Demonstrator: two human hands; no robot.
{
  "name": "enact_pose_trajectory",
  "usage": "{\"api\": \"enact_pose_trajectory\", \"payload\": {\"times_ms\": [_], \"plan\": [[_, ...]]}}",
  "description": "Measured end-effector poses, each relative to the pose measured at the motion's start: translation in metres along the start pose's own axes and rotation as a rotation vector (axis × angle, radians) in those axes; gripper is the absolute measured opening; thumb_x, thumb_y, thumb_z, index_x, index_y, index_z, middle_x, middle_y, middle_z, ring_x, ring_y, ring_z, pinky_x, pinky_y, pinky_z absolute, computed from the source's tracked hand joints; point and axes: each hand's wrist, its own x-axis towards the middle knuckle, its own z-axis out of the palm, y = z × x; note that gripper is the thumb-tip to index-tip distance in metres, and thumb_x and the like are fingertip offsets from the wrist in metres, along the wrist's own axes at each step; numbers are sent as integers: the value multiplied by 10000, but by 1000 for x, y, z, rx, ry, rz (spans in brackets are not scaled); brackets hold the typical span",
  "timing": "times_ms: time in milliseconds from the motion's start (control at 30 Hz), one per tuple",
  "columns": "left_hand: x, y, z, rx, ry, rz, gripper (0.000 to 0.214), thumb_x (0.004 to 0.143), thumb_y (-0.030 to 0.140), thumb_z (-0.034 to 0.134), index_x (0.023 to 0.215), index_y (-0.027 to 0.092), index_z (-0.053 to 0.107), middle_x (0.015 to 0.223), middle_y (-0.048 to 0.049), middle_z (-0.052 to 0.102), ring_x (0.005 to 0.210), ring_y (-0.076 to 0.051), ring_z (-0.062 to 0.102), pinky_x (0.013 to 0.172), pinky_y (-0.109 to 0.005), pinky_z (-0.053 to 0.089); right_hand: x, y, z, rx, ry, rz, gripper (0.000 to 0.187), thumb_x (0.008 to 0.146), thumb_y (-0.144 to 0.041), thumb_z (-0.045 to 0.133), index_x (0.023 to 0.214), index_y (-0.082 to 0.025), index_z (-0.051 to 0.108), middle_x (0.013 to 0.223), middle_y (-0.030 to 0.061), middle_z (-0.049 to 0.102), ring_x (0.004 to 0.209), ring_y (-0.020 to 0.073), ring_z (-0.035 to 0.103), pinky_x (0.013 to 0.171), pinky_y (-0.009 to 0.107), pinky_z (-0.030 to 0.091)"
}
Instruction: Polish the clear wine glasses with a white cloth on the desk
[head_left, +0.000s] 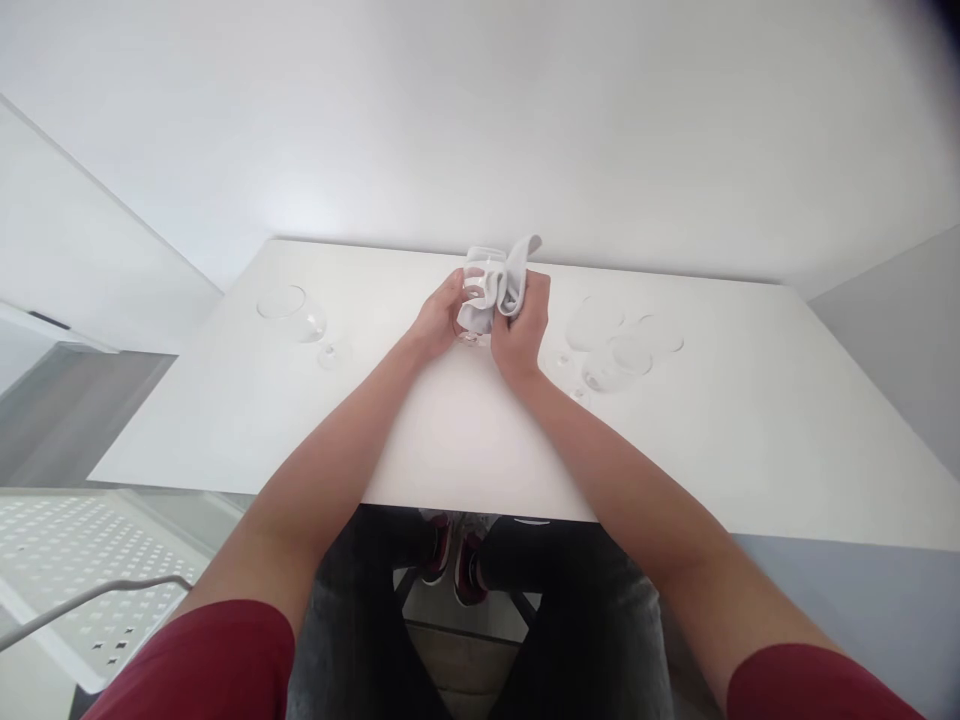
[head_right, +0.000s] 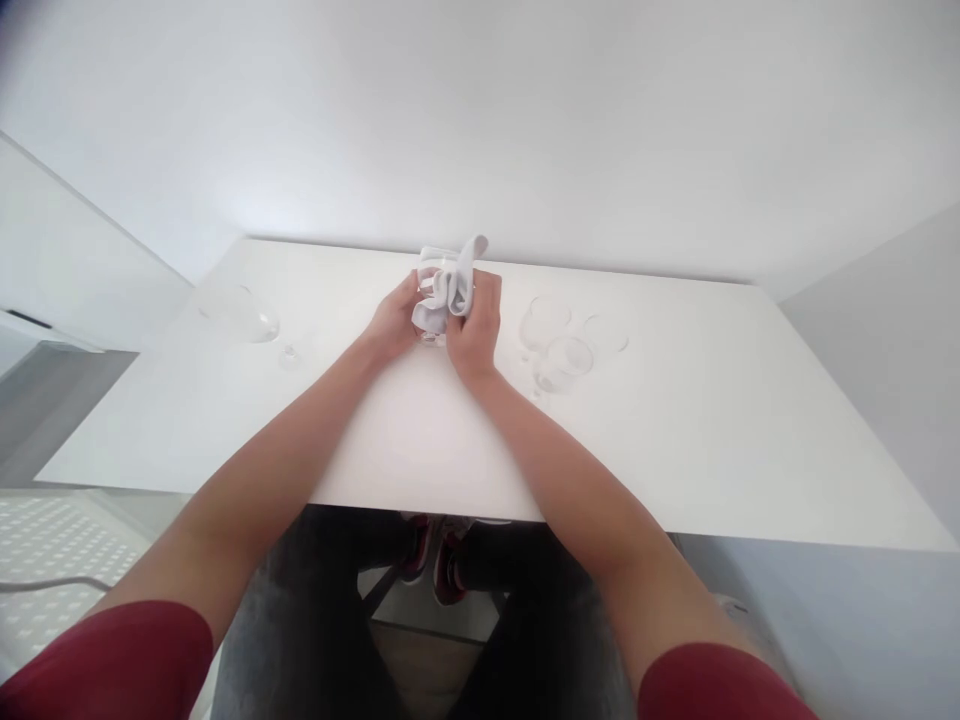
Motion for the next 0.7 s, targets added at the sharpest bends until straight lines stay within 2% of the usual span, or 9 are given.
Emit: {"api": "enact_pose_trajectory", "payload": {"times_ms": [133, 200, 367, 400, 500, 567, 633, 700], "plan": [[2, -2, -5, -18, 32, 32, 615, 877, 712, 491, 1094, 163, 663, 873, -83, 714, 897, -266, 707, 677, -323, 562, -1, 1, 3, 22, -109, -127, 262, 903, -233, 495, 1148, -254, 587, 1144, 79, 491, 1116, 246, 549, 935, 414, 510], [3, -2, -8, -16, 35, 52, 647, 869, 746, 457, 1088, 173, 661, 870, -76, 704, 897, -262, 707, 669, -321, 566, -1, 5, 5, 37, -126, -146, 234, 895, -208, 499, 1107, -258, 584, 1106, 63, 500, 1084, 230, 554, 939, 410, 508], [7, -12, -8, 67, 11, 77, 502, 853, 679, 576, 1079, 233, 627, 862, -28, 652, 798, -210, 701, 598, -285, 535, 3, 12, 5, 32, 152, 15, 215, 908, -172, 434, 1102, -229, 509, 1006, 46, 472, 953, 192, 549, 895, 402, 511], [8, -14, -7, 84, 29, 93, 450, 864, 640, 595, 1057, 234, 621, 854, -16, 636, 786, -194, 694, 604, -277, 528, 2, 11, 5, 29, 142, 4, 220, 905, -162, 432, 1096, -221, 523, 1018, 47, 470, 959, 191, 551, 905, 401, 507], [10, -16, -6, 111, 97, 158, 339, 912, 536, 600, 893, 198, 600, 772, 3, 579, 733, -138, 651, 615, -246, 500, 0, 2, 4, 6, -61, -135, 241, 869, -117, 479, 1052, -222, 595, 1082, 47, 480, 1060, 203, 546, 959, 374, 485], [9, -14, -3, 91, 32, 151, 416, 941, 583, 516, 825, 189, 581, 736, -7, 568, 726, -131, 631, 619, -249, 497, -1, 0, 4, -16, -108, -171, 274, 857, -81, 488, 1058, -228, 603, 1105, 46, 486, 1089, 192, 531, 967, 334, 475], [7, -12, -1, 85, -79, 112, 495, 940, 657, 439, 870, 194, 599, 761, -23, 596, 772, -151, 644, 636, -269, 513, 0, 2, 5, -43, -3, -115, 296, 862, -51, 473, 1091, -212, 570, 1105, 55, 475, 1039, 161, 523, 936, 291, 473], [4, -11, 2, 127, -73, 93, 455, 920, 637, 506, 943, 196, 615, 816, -28, 622, 817, -175, 669, 643, -282, 528, 2, 5, 4, -58, 155, -35, 283, 870, -36, 450, 1101, -183, 526, 1074, 62, 458, 959, 131, 508, 883, 252, 469]]}}
